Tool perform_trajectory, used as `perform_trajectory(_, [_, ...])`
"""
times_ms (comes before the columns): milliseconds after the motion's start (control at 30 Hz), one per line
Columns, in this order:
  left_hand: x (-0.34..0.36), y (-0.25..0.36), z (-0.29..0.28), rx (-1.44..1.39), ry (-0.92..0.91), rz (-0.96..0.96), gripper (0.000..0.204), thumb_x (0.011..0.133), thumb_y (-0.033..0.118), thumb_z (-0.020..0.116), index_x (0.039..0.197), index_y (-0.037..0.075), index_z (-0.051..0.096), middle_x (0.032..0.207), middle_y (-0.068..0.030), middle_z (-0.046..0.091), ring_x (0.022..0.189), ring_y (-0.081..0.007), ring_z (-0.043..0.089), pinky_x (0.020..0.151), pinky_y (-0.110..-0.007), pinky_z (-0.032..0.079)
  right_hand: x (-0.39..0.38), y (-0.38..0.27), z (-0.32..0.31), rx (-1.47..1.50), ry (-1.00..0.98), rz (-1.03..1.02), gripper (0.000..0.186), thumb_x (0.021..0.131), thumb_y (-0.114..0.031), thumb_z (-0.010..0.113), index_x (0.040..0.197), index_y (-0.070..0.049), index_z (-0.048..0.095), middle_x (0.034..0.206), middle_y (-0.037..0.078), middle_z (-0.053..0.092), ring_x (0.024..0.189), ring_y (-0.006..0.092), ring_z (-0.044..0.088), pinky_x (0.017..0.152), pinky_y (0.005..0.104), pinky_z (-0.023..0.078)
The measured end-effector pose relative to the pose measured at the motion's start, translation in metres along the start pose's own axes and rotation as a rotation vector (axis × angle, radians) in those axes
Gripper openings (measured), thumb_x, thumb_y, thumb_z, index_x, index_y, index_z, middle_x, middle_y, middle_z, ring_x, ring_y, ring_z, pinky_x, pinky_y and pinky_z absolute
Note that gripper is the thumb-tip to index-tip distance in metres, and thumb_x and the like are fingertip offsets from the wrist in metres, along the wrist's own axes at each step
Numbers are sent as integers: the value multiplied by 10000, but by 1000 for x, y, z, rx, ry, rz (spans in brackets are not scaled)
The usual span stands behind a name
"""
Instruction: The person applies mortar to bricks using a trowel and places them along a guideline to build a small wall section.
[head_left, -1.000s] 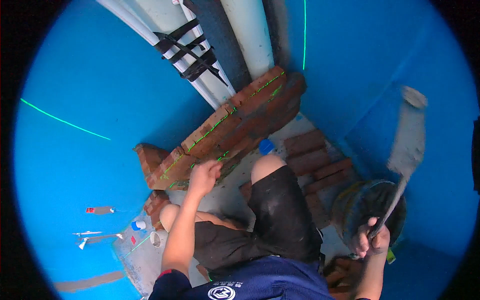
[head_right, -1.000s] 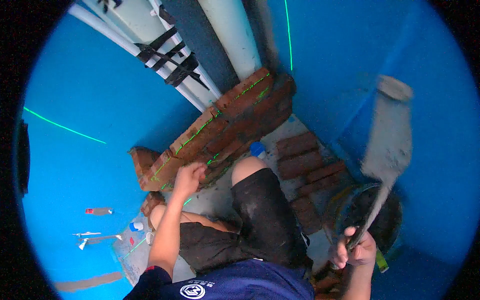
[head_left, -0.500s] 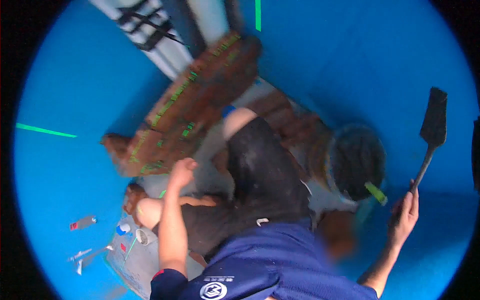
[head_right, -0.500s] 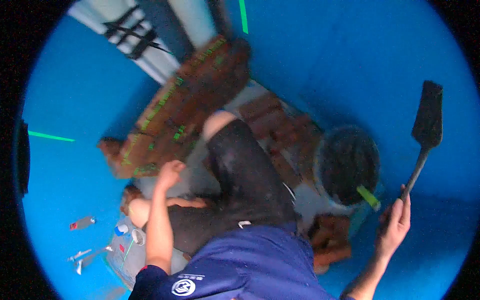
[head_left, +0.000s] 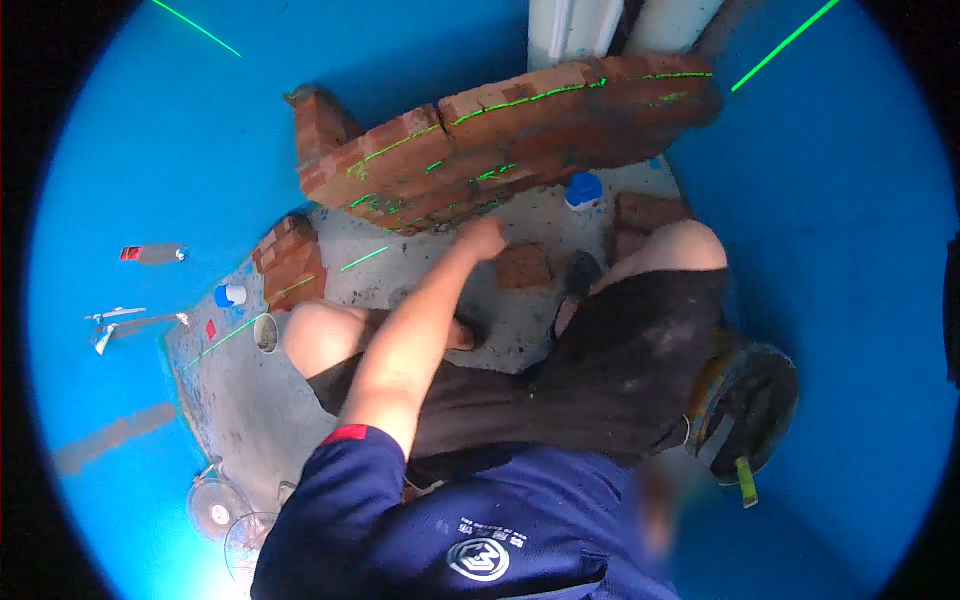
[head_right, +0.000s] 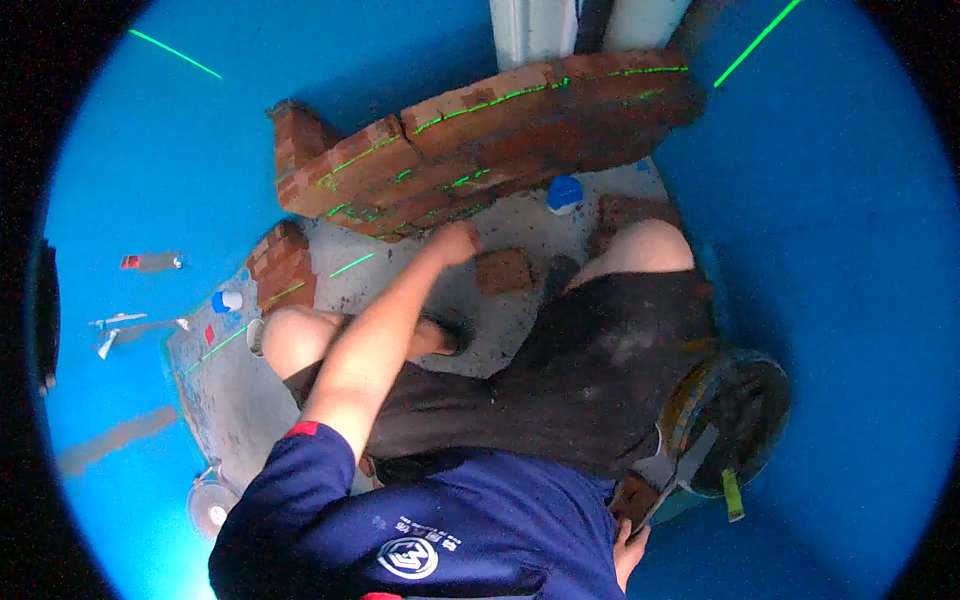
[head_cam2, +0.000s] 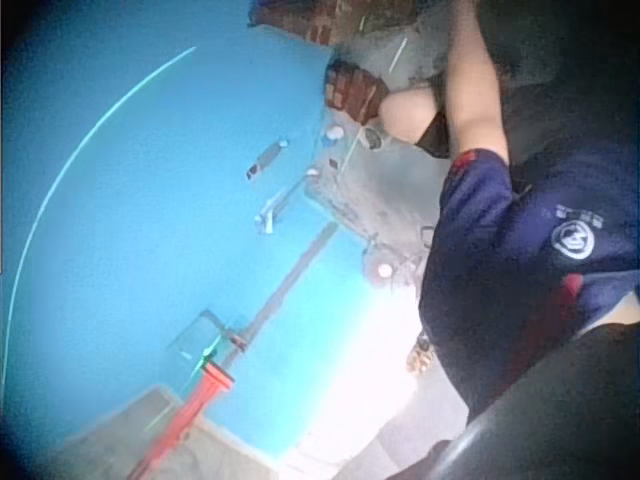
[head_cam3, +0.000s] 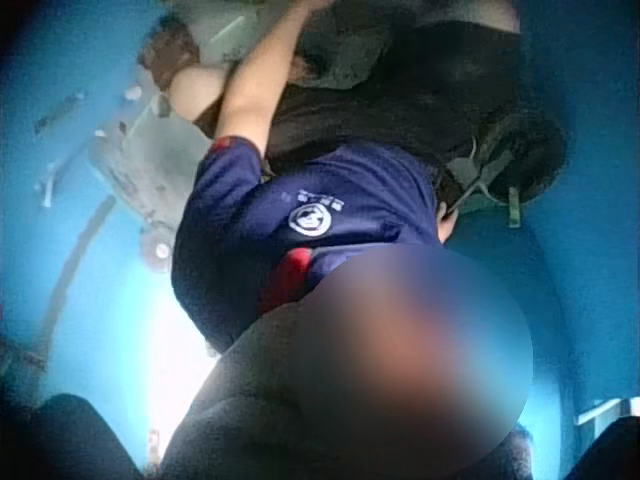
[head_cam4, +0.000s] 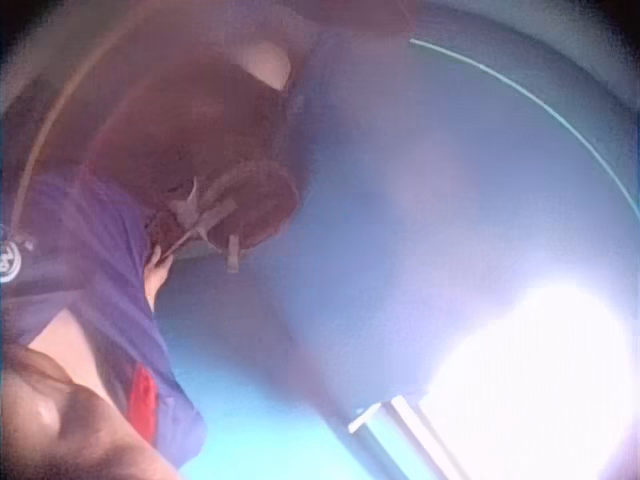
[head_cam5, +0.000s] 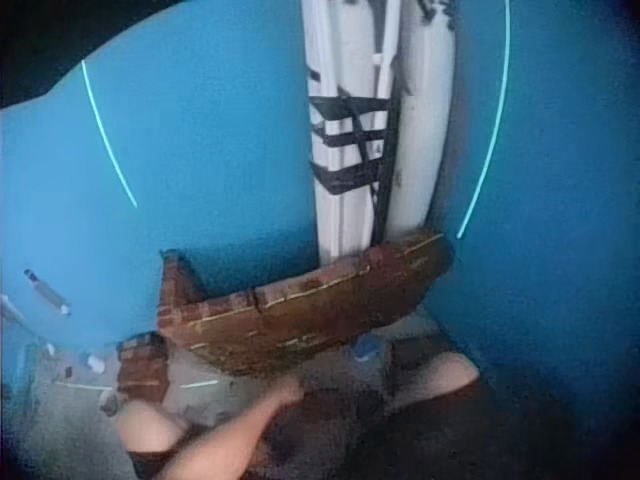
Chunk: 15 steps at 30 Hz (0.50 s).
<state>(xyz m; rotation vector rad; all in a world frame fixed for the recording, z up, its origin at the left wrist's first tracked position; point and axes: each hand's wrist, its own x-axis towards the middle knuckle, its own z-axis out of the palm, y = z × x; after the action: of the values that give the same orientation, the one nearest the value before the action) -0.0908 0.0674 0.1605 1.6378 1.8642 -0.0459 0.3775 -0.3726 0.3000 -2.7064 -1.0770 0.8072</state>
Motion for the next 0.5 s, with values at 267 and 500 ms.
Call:
perform_trajectory(267, [4, -13, 149, 137, 31, -124, 927, 718, 279, 767, 1458, 59, 254, 1486, -169, 288, 1390, -365, 271, 1097, -554, 276, -22, 63, 3, -306, 89, 169, 275, 961, -262, 541, 1075, -14, 510, 907, 134, 553, 775, 232, 518, 682, 367, 423])
perform_trajectory(500, [28, -1, 160, 102, 113, 93, 1102, 578, 274, 859, 1458, 77, 226, 1489, -165, 258, 1402, -361, 225, 1119, -543, 201, -32, 35, -30, -264, 97, 230, 169, 965, -235, 537, 927, -79, 482, 717, 37, 485, 594, 155, 445, 530, 312, 369])
